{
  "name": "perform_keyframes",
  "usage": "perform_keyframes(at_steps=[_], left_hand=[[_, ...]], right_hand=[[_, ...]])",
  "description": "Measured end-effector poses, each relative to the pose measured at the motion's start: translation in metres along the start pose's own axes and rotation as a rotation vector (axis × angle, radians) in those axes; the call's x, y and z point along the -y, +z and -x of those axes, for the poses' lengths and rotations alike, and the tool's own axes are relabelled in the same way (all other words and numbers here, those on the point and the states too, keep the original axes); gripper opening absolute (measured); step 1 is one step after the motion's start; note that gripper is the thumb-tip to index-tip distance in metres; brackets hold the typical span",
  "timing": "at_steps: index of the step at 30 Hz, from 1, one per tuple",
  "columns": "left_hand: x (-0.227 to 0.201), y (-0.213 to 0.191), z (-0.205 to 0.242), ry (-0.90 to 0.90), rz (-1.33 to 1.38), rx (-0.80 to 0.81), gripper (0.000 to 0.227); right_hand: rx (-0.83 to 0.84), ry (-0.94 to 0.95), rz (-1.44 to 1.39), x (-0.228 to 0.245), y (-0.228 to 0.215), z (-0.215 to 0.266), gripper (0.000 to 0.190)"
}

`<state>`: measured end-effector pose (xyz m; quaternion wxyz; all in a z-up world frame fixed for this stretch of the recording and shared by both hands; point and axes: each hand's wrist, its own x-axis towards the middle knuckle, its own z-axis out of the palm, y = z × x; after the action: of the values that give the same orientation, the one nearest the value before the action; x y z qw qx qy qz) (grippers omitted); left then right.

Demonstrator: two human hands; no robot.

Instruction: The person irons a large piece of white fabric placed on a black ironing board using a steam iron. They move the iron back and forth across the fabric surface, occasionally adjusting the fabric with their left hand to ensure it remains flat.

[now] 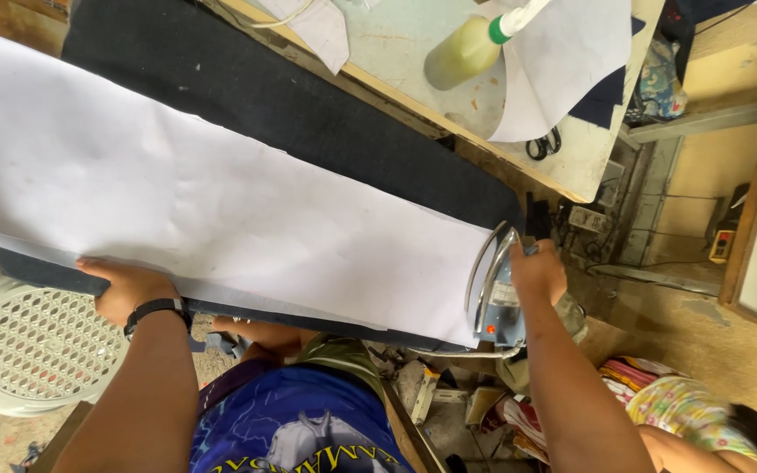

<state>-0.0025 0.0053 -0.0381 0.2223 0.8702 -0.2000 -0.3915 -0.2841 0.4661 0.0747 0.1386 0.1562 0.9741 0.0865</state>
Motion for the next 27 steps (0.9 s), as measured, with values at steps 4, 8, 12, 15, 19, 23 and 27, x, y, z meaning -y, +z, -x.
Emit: perform_keyframes(at_steps=[4, 8, 12, 15, 19, 23, 27], left_hand=[[-0.007, -0.005, 0.009, -0.024, 0.032, 0.008, 0.075], [-0.009, -0.008, 0.009, -0.012, -0.005, 0.019, 0.076], [-0.001, 0.000, -0.006, -0.010, -0.009, -0.016, 0.074], [0.001, 0.000, -0.007, 0.002, -0.007, -0.013, 0.073], [-0.001, 0.000, -0.006, -0.015, 0.003, 0.002, 0.080], [0.002, 0.003, -0.010, -0.011, 0.003, -0.012, 0.081], [0.008, 0.008, -0.018, 0.015, 0.022, -0.029, 0.091]], right_hand=[[0.015, 0.033, -0.022, 0.009, -0.004, 0.026, 0.051], [0.034, 0.023, -0.048, 0.012, 0.000, 0.044, 0.051], [0.032, 0.001, -0.049, 0.015, 0.004, 0.064, 0.051], [0.045, -0.007, -0.066, 0.012, 0.010, 0.077, 0.052], [0.068, 0.006, -0.070, 0.015, 0.013, 0.091, 0.051], [0.058, 0.017, -0.081, 0.015, 0.011, 0.089, 0.052], [0.057, 0.024, -0.079, 0.018, 0.007, 0.080, 0.050]])
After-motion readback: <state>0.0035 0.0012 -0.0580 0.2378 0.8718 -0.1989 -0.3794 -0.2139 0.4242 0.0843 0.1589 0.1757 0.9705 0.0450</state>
